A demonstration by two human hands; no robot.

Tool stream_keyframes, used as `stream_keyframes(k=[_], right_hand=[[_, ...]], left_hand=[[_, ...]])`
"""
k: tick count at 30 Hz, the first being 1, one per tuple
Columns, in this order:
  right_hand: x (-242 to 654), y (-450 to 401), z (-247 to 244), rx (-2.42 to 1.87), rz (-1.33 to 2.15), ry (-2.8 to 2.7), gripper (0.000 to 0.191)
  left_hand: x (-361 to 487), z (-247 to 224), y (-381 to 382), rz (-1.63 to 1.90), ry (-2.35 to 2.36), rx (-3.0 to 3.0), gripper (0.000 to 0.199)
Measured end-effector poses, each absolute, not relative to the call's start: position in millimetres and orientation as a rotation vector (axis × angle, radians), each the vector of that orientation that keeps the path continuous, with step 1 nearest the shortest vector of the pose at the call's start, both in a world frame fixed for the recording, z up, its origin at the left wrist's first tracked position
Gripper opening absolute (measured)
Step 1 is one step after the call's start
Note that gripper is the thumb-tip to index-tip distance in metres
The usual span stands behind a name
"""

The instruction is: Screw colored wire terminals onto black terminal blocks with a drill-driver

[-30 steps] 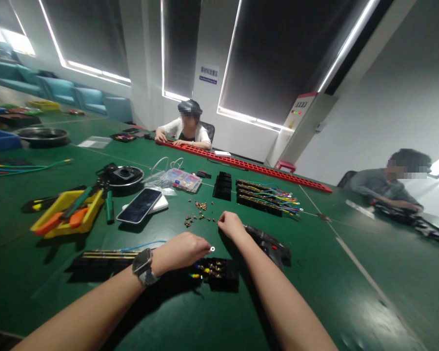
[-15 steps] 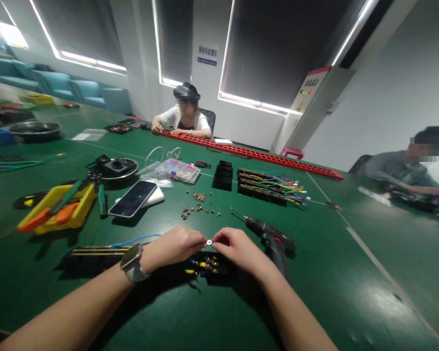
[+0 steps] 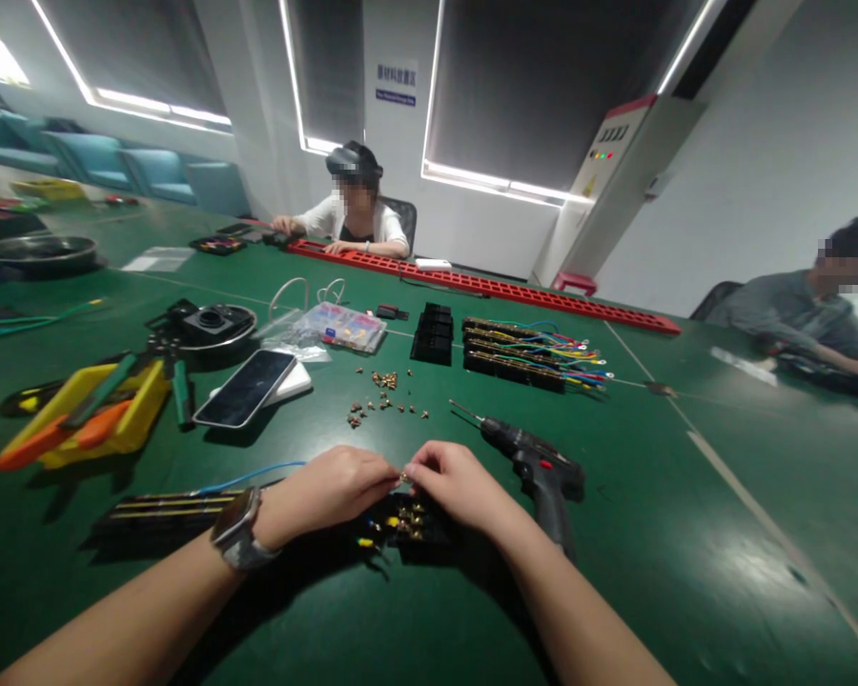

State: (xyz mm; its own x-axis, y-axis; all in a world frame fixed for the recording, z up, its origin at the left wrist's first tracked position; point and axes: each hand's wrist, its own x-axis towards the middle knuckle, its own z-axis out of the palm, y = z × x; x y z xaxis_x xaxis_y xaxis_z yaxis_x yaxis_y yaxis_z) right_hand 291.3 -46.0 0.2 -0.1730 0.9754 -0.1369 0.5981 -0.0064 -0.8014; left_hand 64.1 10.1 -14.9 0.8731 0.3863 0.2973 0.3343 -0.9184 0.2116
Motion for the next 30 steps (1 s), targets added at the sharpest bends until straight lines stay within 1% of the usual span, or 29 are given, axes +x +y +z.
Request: stream_keyframes(k=[6, 12, 13, 16, 18, 20, 22, 23, 27, 30], right_hand=[[285, -45, 0, -1.775, 0.854, -1.782, 0.016], [298, -67, 15, -1.688, 0.807, -1.845, 0.017], [302, -76, 15, -1.640, 0.811, -1.903, 0.023], [312, -101, 2, -1.488, 0.808, -2.081, 0.064], [317, -112, -12, -1.479, 0.778, -2.096, 0.076], [319, -116, -25, -1.495, 0.761, -2.069, 0.080], [319, -115, -31, -1.473, 0.760, -2.076, 0.081], [319, -113, -32, -1.448, 0.756, -2.096, 0.079], [316, -109, -26, -1.344, 0.715, -2.158, 0.059], [314, -109, -23, -1.306, 0.722, -2.141, 0.052]], left_hand=[[64, -14, 9, 0.512, 0.569, 2.858, 0.030], [62, -15, 9, 0.509, 0.518, 2.903, 0.024], [62, -15, 10, 0.504, 0.506, 2.916, 0.024], [61, -13, 10, 0.487, 0.473, 2.939, 0.023], [61, -9, 7, 0.500, 0.438, 2.947, 0.023], [61, -5, 1, 0.515, 0.392, 2.959, 0.021], [63, -2, -5, 0.486, 0.356, 2.985, 0.017], [64, -1, -8, 0.453, 0.347, 3.001, 0.014], [69, -6, -12, 0.344, 0.336, 3.034, 0.008], [71, -11, -11, 0.322, 0.334, 3.040, 0.005]])
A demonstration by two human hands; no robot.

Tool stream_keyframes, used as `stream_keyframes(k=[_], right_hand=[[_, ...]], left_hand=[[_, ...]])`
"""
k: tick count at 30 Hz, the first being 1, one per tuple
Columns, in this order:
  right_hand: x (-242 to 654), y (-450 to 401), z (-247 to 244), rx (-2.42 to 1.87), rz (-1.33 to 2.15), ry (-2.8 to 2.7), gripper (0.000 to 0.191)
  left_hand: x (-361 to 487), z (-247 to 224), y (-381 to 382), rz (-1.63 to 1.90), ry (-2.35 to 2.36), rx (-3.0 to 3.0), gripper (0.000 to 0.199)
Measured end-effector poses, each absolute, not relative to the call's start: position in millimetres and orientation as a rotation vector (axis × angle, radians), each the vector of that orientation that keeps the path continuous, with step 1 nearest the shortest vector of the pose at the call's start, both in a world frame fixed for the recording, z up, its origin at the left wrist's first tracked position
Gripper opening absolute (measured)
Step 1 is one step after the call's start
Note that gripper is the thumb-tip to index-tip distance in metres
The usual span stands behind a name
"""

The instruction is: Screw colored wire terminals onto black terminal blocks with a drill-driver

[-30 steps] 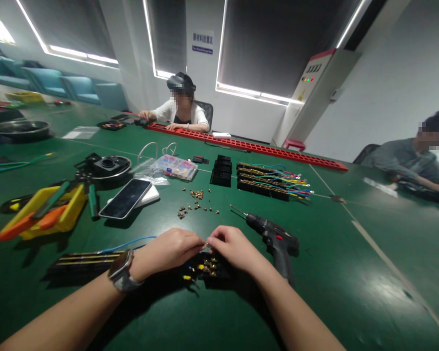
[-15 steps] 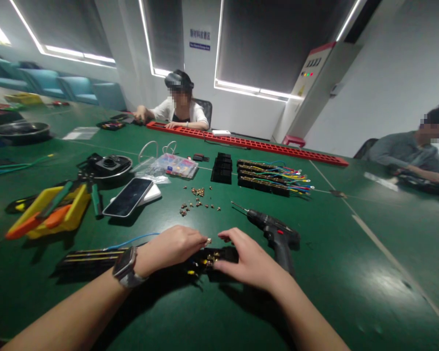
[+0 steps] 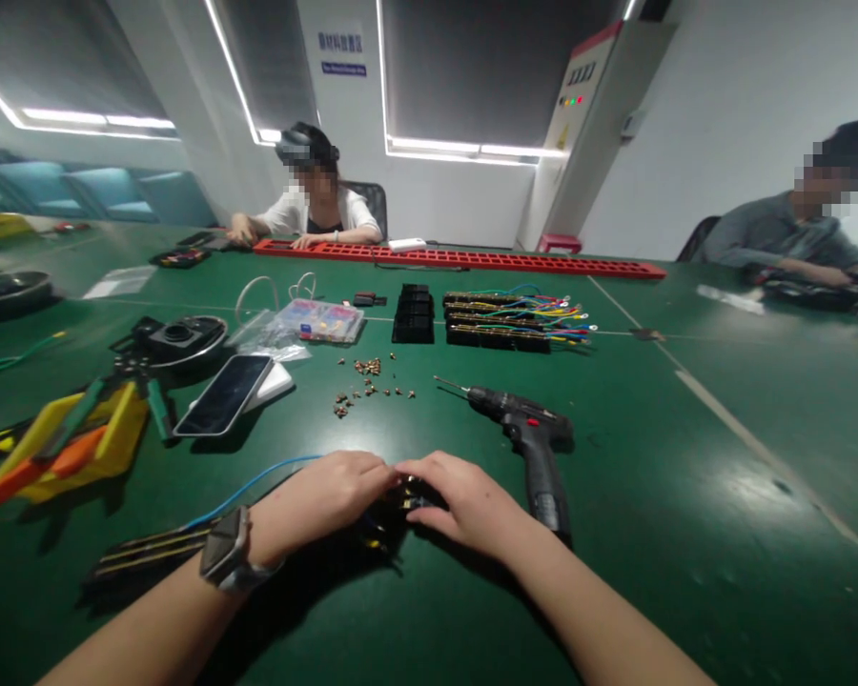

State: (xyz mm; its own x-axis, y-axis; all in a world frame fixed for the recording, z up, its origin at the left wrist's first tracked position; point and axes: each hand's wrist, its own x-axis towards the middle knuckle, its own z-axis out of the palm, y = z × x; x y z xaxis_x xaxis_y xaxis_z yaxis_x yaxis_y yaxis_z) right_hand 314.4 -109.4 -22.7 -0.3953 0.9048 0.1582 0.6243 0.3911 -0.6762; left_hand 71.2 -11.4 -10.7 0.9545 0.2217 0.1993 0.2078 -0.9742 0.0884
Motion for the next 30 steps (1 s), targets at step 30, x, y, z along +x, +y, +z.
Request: stream_keyframes(k=[30], right_hand=[[316, -106, -40, -1.169, 0.516, -2.168, 0.042]], left_hand=[[67, 1, -12, 0.114, 0.671, 2.802, 0.008]])
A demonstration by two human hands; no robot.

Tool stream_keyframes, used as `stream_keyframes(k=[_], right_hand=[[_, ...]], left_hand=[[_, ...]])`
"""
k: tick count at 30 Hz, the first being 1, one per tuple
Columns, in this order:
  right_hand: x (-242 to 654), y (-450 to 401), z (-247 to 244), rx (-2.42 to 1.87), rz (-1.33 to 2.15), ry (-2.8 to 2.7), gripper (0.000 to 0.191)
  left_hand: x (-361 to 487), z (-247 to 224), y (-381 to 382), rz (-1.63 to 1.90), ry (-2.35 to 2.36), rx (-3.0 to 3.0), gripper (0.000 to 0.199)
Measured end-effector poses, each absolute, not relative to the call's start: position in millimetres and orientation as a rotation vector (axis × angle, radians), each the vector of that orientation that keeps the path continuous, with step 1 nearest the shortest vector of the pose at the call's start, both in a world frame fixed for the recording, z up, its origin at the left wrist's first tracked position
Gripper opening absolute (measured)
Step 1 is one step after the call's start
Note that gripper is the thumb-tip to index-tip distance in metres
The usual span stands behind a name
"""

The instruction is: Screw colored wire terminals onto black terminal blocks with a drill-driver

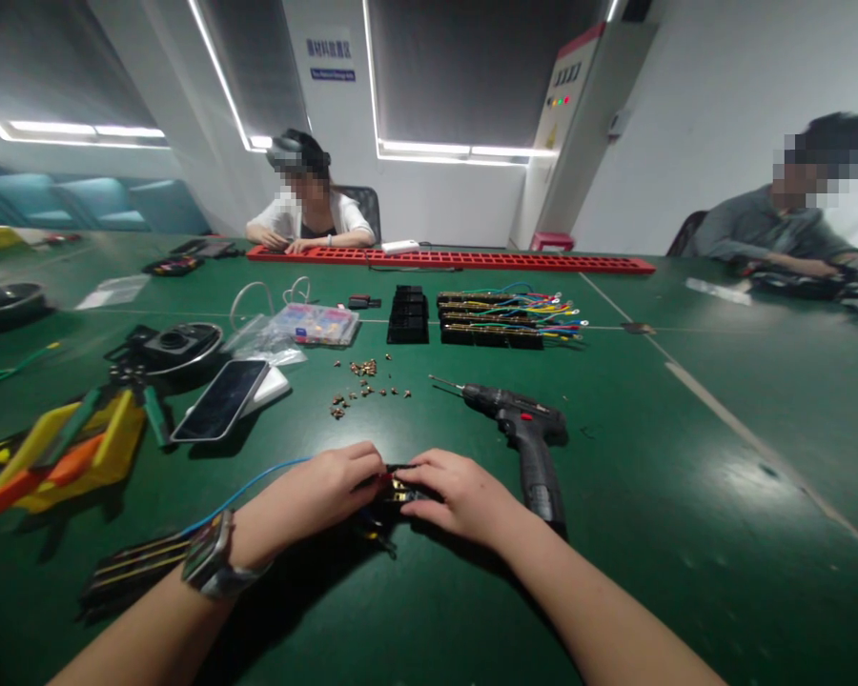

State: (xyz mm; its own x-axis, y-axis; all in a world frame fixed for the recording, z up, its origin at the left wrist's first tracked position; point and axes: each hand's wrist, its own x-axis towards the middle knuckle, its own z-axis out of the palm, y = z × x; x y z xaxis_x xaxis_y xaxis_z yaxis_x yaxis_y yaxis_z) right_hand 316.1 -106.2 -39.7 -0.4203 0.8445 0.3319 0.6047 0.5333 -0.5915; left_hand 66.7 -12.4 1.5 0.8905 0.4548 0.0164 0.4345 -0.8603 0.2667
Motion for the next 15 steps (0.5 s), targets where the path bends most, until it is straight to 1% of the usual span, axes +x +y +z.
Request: stream_keyframes(k=[5, 11, 15], right_hand=[[317, -107, -42, -1.154, 0.494, -2.176, 0.045], [319, -104, -46, -1.138, 0.488, -2.153, 0.045], [320, -103, -46, -1.107, 0.508, -2.139, 0.049]], left_hand=[[62, -10, -2, 0.151, 0.545, 2.855, 0.008], [60, -18, -2, 0.130, 0.401, 3.104, 0.014], [59, -22, -2, 0.149, 0.435, 3.123, 0.015]])
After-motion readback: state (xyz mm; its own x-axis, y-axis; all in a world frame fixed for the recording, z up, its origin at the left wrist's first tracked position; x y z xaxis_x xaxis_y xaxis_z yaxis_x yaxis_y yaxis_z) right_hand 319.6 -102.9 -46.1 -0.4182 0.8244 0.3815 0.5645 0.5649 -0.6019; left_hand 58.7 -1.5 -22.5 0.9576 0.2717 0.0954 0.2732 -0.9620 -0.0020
